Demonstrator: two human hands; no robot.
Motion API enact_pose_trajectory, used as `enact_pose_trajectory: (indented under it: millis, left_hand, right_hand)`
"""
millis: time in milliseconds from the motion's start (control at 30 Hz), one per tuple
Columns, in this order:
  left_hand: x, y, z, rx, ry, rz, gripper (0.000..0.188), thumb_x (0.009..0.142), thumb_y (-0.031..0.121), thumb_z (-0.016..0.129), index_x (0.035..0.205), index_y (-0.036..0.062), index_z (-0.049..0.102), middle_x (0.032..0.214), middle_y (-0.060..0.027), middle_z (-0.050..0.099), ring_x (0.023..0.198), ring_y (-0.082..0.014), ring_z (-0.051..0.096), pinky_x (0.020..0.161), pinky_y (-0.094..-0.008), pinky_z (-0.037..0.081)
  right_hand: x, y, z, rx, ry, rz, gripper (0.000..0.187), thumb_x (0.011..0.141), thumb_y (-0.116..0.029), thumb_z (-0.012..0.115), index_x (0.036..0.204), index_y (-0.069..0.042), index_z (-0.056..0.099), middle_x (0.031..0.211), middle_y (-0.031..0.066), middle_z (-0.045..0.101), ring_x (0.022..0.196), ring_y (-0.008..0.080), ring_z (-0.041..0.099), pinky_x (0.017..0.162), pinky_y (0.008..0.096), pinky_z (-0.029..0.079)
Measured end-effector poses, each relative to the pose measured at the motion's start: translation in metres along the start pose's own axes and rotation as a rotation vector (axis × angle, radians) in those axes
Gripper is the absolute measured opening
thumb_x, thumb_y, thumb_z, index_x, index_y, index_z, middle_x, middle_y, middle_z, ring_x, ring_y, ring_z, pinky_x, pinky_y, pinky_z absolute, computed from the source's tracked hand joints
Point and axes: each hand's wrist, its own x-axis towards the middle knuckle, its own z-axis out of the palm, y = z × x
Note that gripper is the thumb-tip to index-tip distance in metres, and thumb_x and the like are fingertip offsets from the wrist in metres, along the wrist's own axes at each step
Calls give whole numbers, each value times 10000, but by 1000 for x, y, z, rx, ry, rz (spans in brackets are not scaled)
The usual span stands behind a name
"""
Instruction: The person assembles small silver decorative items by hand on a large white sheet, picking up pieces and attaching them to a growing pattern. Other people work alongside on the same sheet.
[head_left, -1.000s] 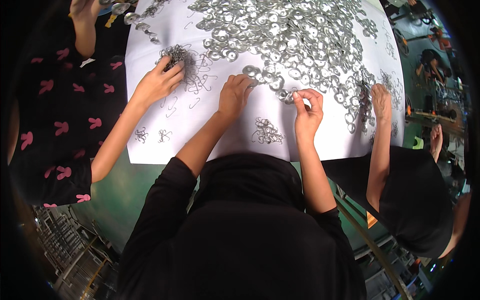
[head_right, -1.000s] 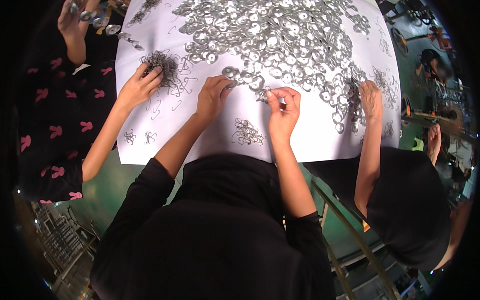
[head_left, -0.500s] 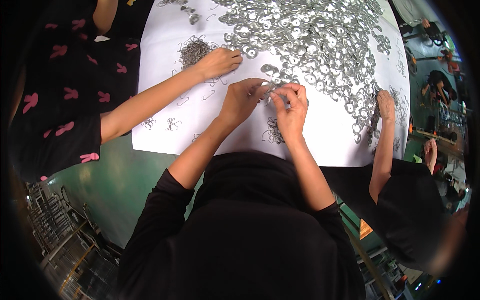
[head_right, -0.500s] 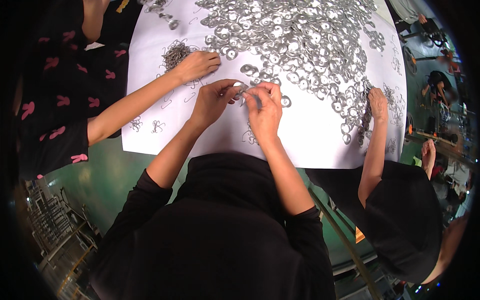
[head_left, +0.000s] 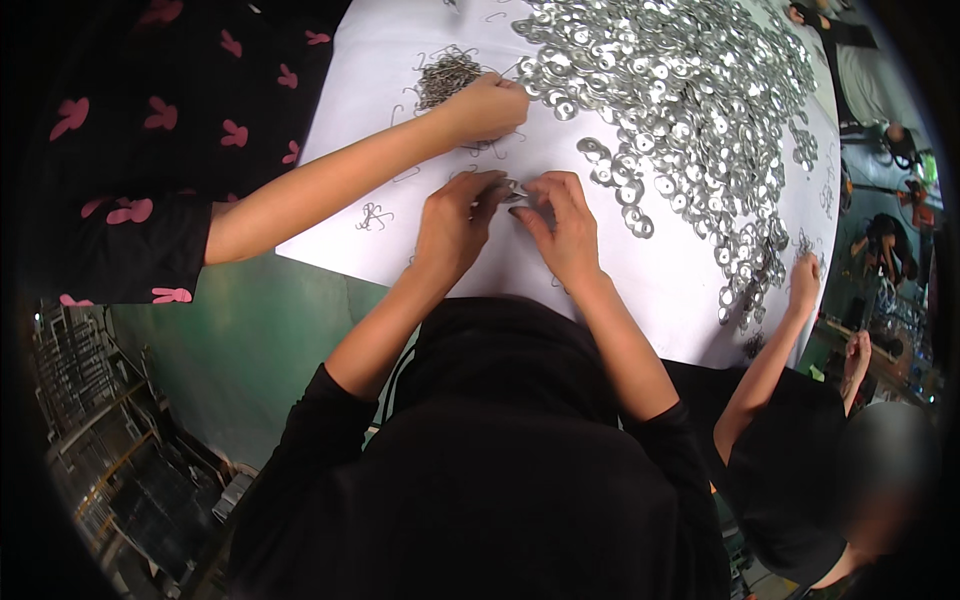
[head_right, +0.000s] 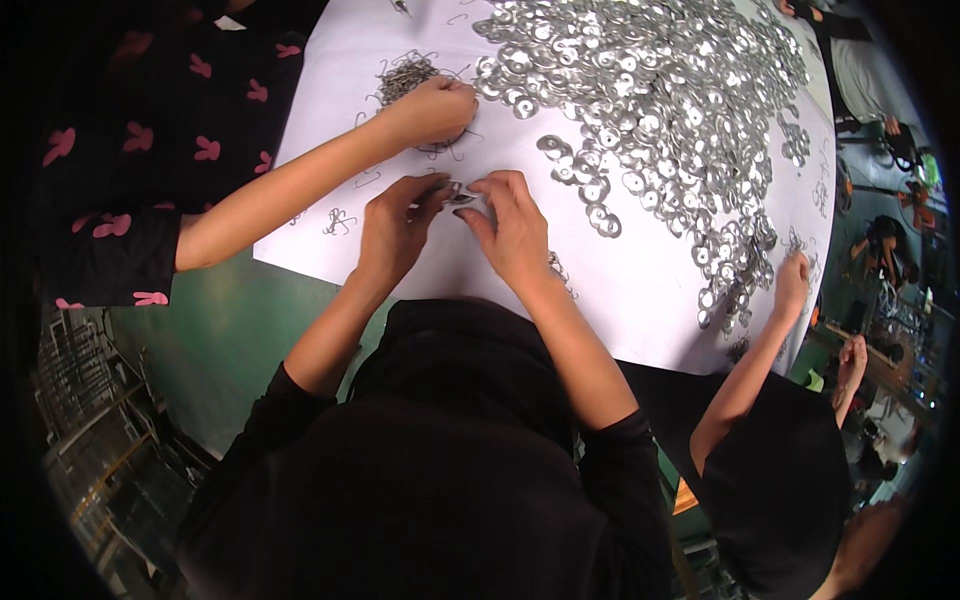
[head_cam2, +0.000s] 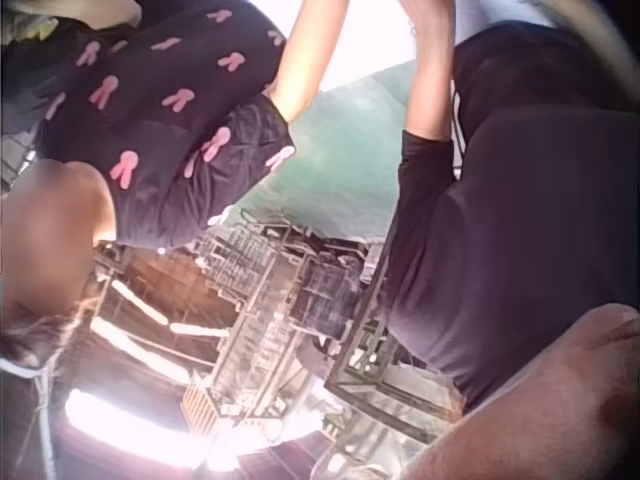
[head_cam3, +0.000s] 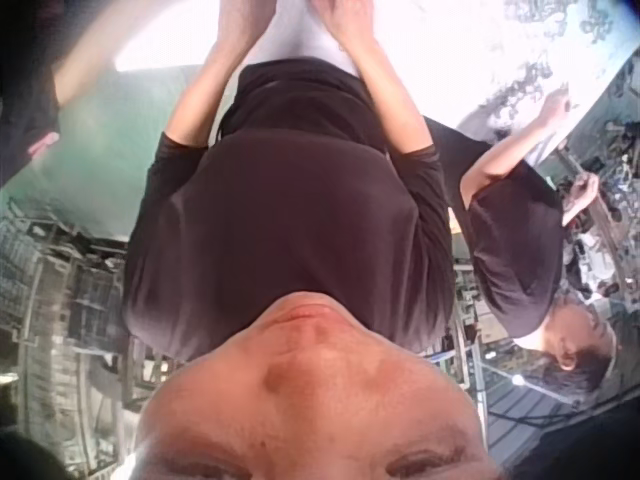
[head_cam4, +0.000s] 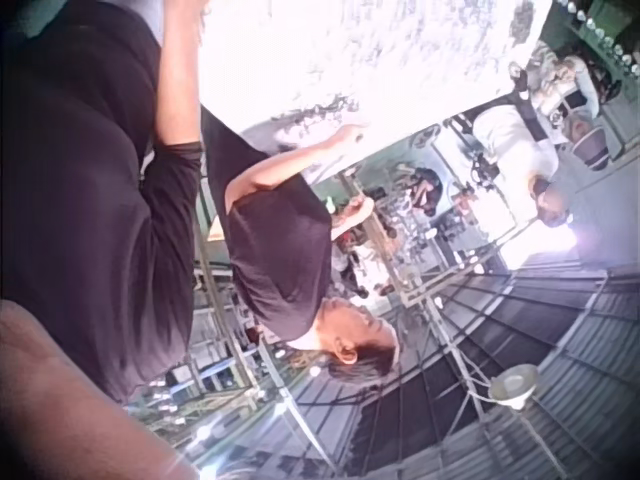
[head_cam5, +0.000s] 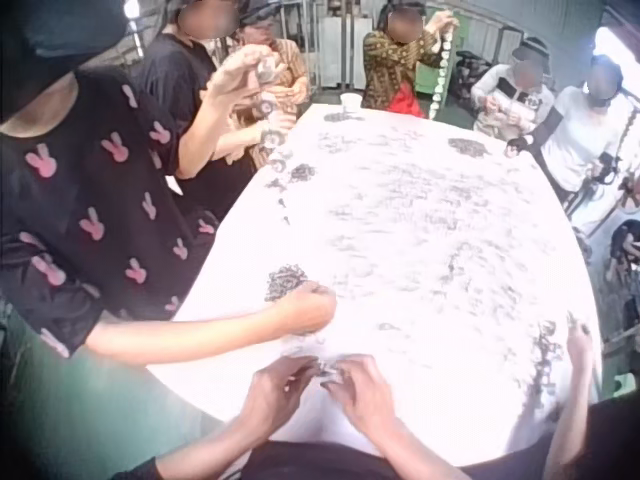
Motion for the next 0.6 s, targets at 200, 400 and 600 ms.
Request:
enact_pose_trajectory:
  millis: [200, 400, 600]
  left_hand:
    - [-40, -11, -60, 81, 167, -236, 192, 869, 41, 605, 1051, 14, 658, 815, -100, 641, 680, -146, 640, 592, -260, 508]
    - [-41, -11, -69, 84, 138, -304, 224, 884, 21, 572, 1096, 22, 645, 807, -74, 611, 696, -125, 624, 596, -248, 512]
    - [-38, -14, -52, -24, 91, -216, 271, 882, -6, 552, 1140, 33, 624, 868, -69, 613, 742, -122, 630, 623, -239, 526]
  right_hand:
    - [32, 21, 64, -142, -325, -193, 62, 814, -106, 610, 869, -79, 597, 912, 68, 551, 810, 244, 602, 657, 376, 494]
    - [59, 36, 99, -364, -378, -379, 72, 815, -146, 590, 867, -97, 581, 870, 73, 531, 797, 239, 602, 651, 365, 509]
    - [41, 42, 72, -527, -402, -275, 118, 792, -137, 644, 866, -56, 599, 871, 67, 585, 819, 229, 616, 644, 344, 499]
